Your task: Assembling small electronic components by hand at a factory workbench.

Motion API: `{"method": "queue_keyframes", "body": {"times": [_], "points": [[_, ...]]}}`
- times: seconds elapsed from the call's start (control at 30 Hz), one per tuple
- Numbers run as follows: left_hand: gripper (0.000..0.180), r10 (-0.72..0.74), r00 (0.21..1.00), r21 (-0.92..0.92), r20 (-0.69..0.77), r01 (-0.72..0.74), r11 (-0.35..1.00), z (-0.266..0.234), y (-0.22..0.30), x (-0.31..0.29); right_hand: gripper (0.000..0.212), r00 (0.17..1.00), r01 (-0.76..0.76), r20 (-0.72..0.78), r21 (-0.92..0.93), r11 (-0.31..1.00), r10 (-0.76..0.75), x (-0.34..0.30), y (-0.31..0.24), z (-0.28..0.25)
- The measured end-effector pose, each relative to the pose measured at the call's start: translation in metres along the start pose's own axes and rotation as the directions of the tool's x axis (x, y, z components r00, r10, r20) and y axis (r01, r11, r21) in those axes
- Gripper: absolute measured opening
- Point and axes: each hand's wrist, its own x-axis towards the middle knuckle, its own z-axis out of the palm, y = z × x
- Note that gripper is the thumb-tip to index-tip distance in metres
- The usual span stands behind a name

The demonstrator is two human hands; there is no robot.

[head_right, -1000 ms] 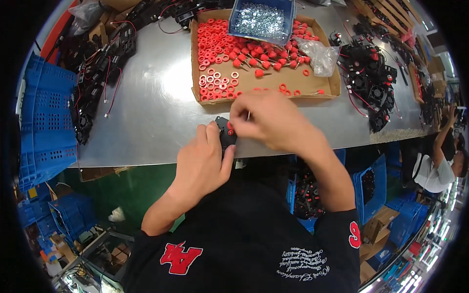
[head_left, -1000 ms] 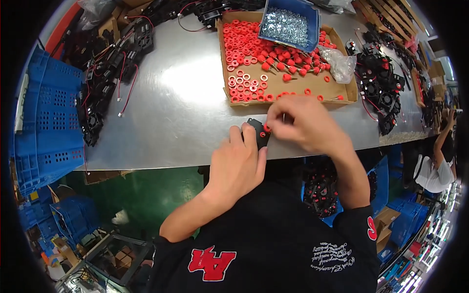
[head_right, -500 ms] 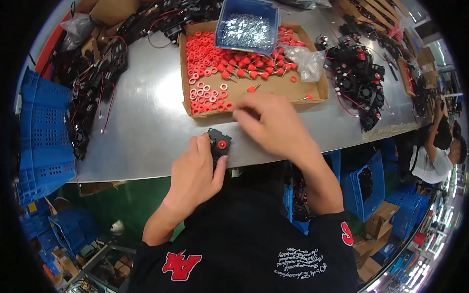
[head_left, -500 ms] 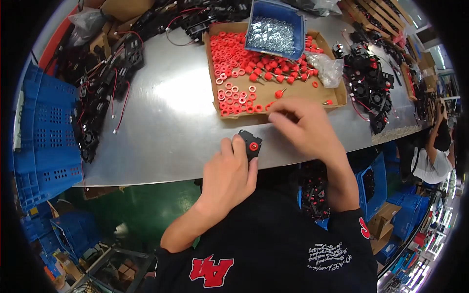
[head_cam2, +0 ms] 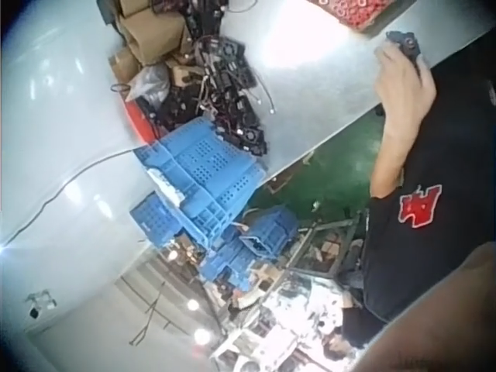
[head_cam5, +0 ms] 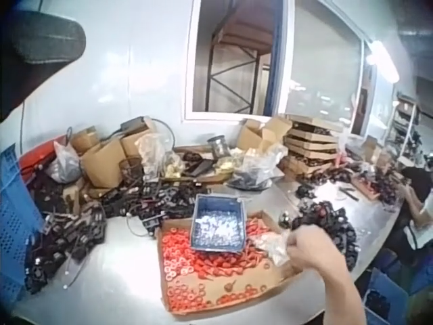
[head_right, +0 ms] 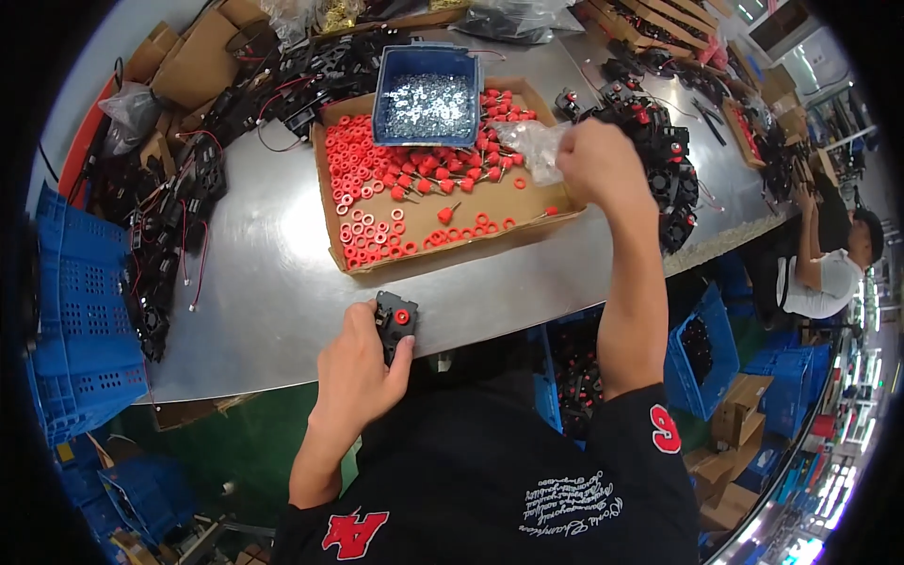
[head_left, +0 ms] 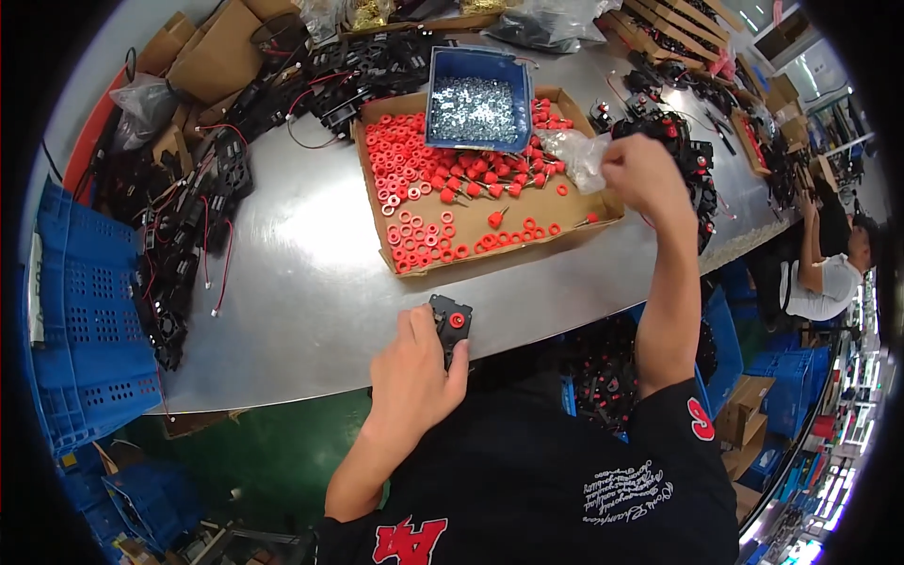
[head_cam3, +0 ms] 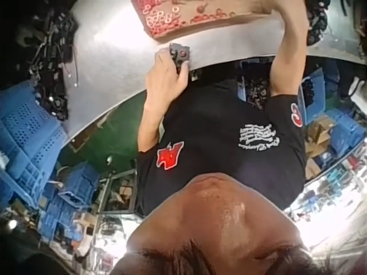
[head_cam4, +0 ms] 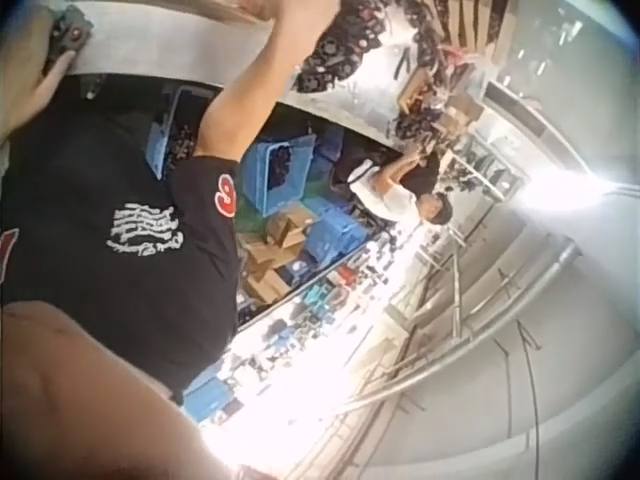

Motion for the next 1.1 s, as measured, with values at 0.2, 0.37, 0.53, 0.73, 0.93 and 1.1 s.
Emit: {"method": "queue_keyframes", "body": {"times": [0.2,0.37,0.53,0.73,0.93,1.1], "points": [[0.049,-0.008,0.999,0.017,0.050,0.007,1.000,-0.004,0.002,0.003,0.017,0.889,0.286,-0.388,0.058,0.956,-0.243,0.011,0.014,0.057],[0.048,-0.020,1.000,0.014,0.012,0.020,1.000,-0.001,0.000,-0.001,0.015,0.939,0.300,-0.185,0.023,0.954,-0.291,0.009,0.008,0.045],[0.048,0.013,1.000,0.037,-0.012,-0.012,0.999,-0.002,-0.001,0.003,0.015,0.972,0.193,-0.113,-0.136,0.972,-0.208,0.005,0.001,0.043],[0.045,0.041,0.998,-0.025,-0.054,-0.042,0.999,0.000,-0.003,0.003,0.020,0.894,0.136,-0.441,0.096,0.986,-0.080,-0.008,0.014,0.058],[0.045,-0.009,1.000,-0.008,-0.003,0.009,1.000,-0.003,-0.002,0.002,0.015,0.922,0.179,-0.367,0.686,0.705,0.123,-0.060,-0.034,0.041],[0.042,0.010,1.000,-0.017,-0.013,-0.010,1.000,-0.001,-0.002,0.000,0.014,0.909,-0.296,0.331,0.940,0.167,-0.254,-0.128,-0.094,0.063]]}}
